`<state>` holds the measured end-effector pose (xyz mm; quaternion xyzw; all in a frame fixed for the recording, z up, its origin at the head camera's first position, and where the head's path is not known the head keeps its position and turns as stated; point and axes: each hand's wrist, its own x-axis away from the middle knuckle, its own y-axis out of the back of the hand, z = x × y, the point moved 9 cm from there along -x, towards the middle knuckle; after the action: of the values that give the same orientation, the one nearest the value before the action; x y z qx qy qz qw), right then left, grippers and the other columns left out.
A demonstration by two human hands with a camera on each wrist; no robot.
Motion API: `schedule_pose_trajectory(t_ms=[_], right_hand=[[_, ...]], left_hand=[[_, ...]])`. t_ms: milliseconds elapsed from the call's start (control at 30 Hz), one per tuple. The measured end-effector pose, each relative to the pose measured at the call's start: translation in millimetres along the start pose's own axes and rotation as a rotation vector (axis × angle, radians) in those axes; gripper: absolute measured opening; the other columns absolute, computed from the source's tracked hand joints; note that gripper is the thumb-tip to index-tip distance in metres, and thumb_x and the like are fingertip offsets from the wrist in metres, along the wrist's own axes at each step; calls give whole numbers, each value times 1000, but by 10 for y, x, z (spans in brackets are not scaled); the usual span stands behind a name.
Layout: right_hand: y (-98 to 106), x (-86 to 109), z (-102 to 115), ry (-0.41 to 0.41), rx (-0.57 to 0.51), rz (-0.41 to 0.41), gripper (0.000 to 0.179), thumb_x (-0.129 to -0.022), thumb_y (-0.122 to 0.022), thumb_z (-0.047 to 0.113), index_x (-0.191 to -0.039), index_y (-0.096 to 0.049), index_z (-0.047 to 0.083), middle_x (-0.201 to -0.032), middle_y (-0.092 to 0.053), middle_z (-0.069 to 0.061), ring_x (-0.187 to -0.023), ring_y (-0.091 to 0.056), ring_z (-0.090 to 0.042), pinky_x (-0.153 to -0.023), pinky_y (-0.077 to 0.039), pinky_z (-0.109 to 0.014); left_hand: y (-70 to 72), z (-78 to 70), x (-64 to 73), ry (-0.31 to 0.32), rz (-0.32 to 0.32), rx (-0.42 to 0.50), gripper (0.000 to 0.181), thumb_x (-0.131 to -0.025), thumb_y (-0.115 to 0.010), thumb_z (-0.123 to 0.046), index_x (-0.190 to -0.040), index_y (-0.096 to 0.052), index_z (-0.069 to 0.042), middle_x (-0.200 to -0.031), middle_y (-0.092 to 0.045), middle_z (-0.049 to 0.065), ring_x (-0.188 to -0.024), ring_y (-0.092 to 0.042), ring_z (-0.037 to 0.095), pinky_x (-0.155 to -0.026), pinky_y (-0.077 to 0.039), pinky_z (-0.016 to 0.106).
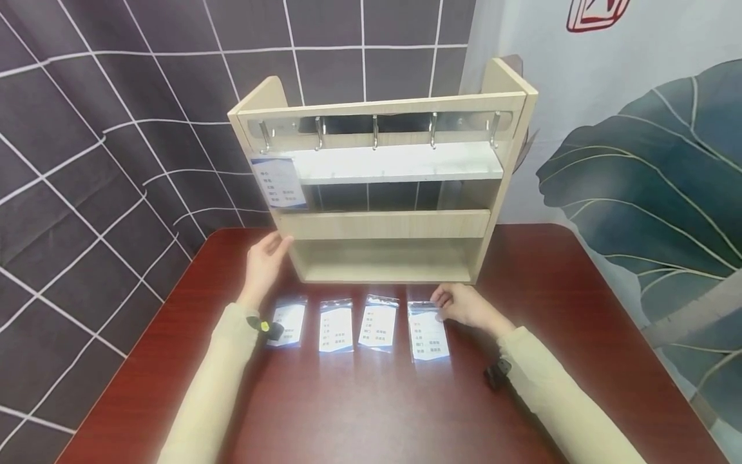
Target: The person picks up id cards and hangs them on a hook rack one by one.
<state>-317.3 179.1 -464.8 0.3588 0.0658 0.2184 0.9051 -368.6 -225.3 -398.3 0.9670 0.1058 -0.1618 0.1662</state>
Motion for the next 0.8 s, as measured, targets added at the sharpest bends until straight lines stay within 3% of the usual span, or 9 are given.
schedule_pose_trajectory(t_ms=[300, 500, 800], right_hand=[[77, 57, 108, -22, -127, -77, 16, -86, -68, -2, -101, -66, -4, -87, -67, -9, -80, -62, -17, -69, -56, -24], [139, 68, 227, -26, -273, -79, 17, -89, -66, -3, -104, -64, -10, -90, -69, -14, -81, -64, -17, -71, -62, -35], [236, 79, 394, -10, -304, -84, 15, -91, -67, -1, -104, -64, -8, -92, -68, -14, -80, -65, -17, -71, -62, -33]], left_hand=[[14, -26, 20, -8, -2, 7, 56, -94, -72, -37, -135, -62, 1, -132, -62, 21, -123, -62, 31, -100, -52, 38], [10, -46, 10, -24, -13, -1, 54, -95, -72, -35, -133, -63, 2, -131, -63, 22, -121, -63, 31, -99, -53, 37], [16, -47, 4, -30, -20, -5, 53, -95, -72, -34, -133, -63, 2, -130, -64, 21, -120, -63, 30, -99, -54, 36]])
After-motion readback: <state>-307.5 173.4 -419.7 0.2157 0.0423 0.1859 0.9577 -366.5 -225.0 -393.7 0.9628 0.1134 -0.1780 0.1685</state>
